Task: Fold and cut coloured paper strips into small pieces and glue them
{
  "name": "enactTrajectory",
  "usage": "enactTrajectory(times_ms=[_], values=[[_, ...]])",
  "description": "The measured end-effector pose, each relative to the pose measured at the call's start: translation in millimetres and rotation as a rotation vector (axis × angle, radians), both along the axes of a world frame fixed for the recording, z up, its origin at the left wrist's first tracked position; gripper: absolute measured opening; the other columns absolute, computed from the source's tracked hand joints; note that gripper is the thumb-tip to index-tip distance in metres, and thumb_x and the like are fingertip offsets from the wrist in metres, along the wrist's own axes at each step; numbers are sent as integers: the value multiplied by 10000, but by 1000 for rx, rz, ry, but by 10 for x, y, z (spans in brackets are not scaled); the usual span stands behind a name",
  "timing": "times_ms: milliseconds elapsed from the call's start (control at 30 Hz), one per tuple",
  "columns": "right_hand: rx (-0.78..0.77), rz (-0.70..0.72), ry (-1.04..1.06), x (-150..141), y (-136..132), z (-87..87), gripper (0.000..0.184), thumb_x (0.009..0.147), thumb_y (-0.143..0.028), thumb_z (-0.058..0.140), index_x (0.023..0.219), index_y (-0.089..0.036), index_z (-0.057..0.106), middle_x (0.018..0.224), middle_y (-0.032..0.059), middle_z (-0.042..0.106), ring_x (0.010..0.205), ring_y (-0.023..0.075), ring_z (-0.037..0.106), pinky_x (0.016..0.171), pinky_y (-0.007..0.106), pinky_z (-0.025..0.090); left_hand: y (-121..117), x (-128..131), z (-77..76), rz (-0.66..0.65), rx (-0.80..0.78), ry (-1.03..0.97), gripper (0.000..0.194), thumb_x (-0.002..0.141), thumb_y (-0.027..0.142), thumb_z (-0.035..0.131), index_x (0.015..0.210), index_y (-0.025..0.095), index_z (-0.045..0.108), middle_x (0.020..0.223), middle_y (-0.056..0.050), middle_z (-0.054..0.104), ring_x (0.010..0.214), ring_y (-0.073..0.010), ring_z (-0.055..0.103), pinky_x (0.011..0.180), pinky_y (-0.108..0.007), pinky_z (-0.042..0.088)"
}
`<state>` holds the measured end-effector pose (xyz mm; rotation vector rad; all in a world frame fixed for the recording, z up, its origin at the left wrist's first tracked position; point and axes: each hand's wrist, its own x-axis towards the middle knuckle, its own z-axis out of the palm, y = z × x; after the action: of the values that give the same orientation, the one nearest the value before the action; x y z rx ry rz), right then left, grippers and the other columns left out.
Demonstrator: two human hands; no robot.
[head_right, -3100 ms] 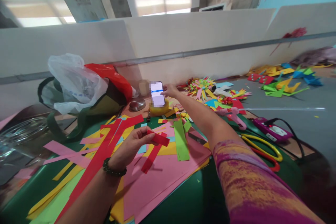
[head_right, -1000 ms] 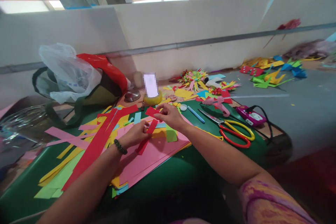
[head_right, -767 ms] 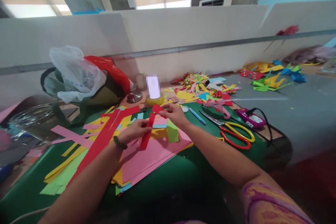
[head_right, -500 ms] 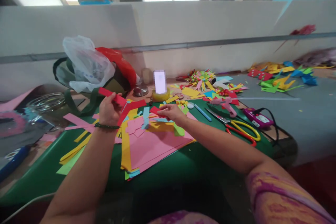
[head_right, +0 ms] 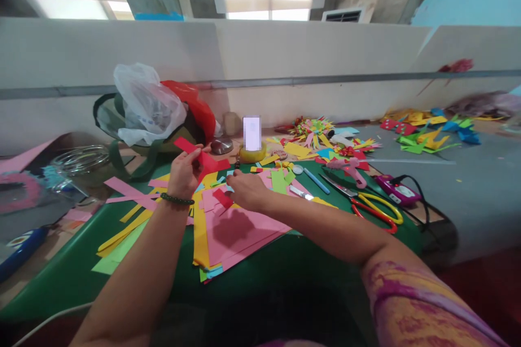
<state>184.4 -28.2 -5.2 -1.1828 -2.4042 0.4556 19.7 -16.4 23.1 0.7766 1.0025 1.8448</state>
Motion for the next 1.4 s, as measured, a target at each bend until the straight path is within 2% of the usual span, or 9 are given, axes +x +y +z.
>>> enactTrajectory(times_ms=[67, 133, 267, 433, 567, 700, 900, 1167, 1400], values=[[248, 8, -19, 165, -16, 20, 145, 862, -231, 589, 994, -184, 627, 1069, 110, 650, 861, 212, 654, 702, 291, 489, -36, 119, -52, -137, -46, 47, 190, 597, 175, 705, 770, 138, 637, 661, -11, 705, 432, -45, 480, 408, -156, 316], [364, 59, 95, 324, -1, -13, 232, 870, -182, 551, 1097, -181, 603, 1155, 127, 614, 918, 210, 643, 709, 282, 495, -86, 277, -123, -292, -101, 107, 220, 573, 223, 746, 750, 136, 647, 644, -10, 693, 456, -58, 506, 417, -161, 336], [393, 314, 328, 513, 63, -137, 210, 901, -176, 487, 1024, -209, 654, 1149, 114, 627, 1017, 199, 616, 834, 308, 501, -176, 555, -268, -521, -180, 227, 331, 473, 338, 841, 582, 157, 586, 498, 41, 580, 449, -61, 494, 443, -164, 372], [98, 332, 540, 531, 114, -200, 284, 916, -401, 501, 811, -205, 677, 841, 67, 680, 803, 179, 615, 746, 315, 512, -163, 572, -323, -490, -220, 257, 393, 519, 446, 823, 701, 146, 645, 593, 1, 649, 504, -95, 569, 528, -213, 458], [-215, 234, 642, 536, 170, -214, 430, 851, -558, 514, 649, -188, 599, 581, -4, 548, 558, 122, 511, 531, 246, 432, -149, 532, -314, -427, -185, 338, 390, 566, 485, 795, 697, 147, 651, 586, -4, 655, 514, -110, 577, 574, -244, 486], [-355, 95, 810, 572, 240, -208, 405, 712, -560, 650, 595, -187, 547, 516, -42, 487, 474, 86, 431, 472, 228, 358, -204, 599, -309, -458, -107, 557, 369, 648, 514, 728, 655, 153, 648, 597, -12, 657, 558, -120, 586, 579, -231, 476], [-380, -1, 885, 579, 248, -188, 336, 578, -447, 755, 585, -185, 545, 533, -52, 503, 506, 82, 426, 503, 234, 353, -277, 678, -297, -490, -103, 671, 301, 737, 442, 623, 638, 158, 631, 616, -30, 653, 578, -136, 586, 571, -234, 466], [-406, -15, 813, 562, 257, -259, 279, 595, -394, 722, 580, -174, 550, 539, -35, 539, 512, 87, 446, 484, 228, 321, -313, 689, -293, -512, -60, 738, 439, 795, 558, 564, 700, 138, 649, 679, -65, 691, 625, -160, 613, 613, -264, 502], [-314, 0, 827, 620, 194, -113, 245, 602, -307, 724, 746, -182, 571, 690, -34, 579, 569, 85, 473, 531, 227, 385, -279, 684, -341, -521, -18, 862, 475, 829, 571, 525, 659, 141, 630, 628, -61, 678, 570, -144, 575, 571, -252, 454]])
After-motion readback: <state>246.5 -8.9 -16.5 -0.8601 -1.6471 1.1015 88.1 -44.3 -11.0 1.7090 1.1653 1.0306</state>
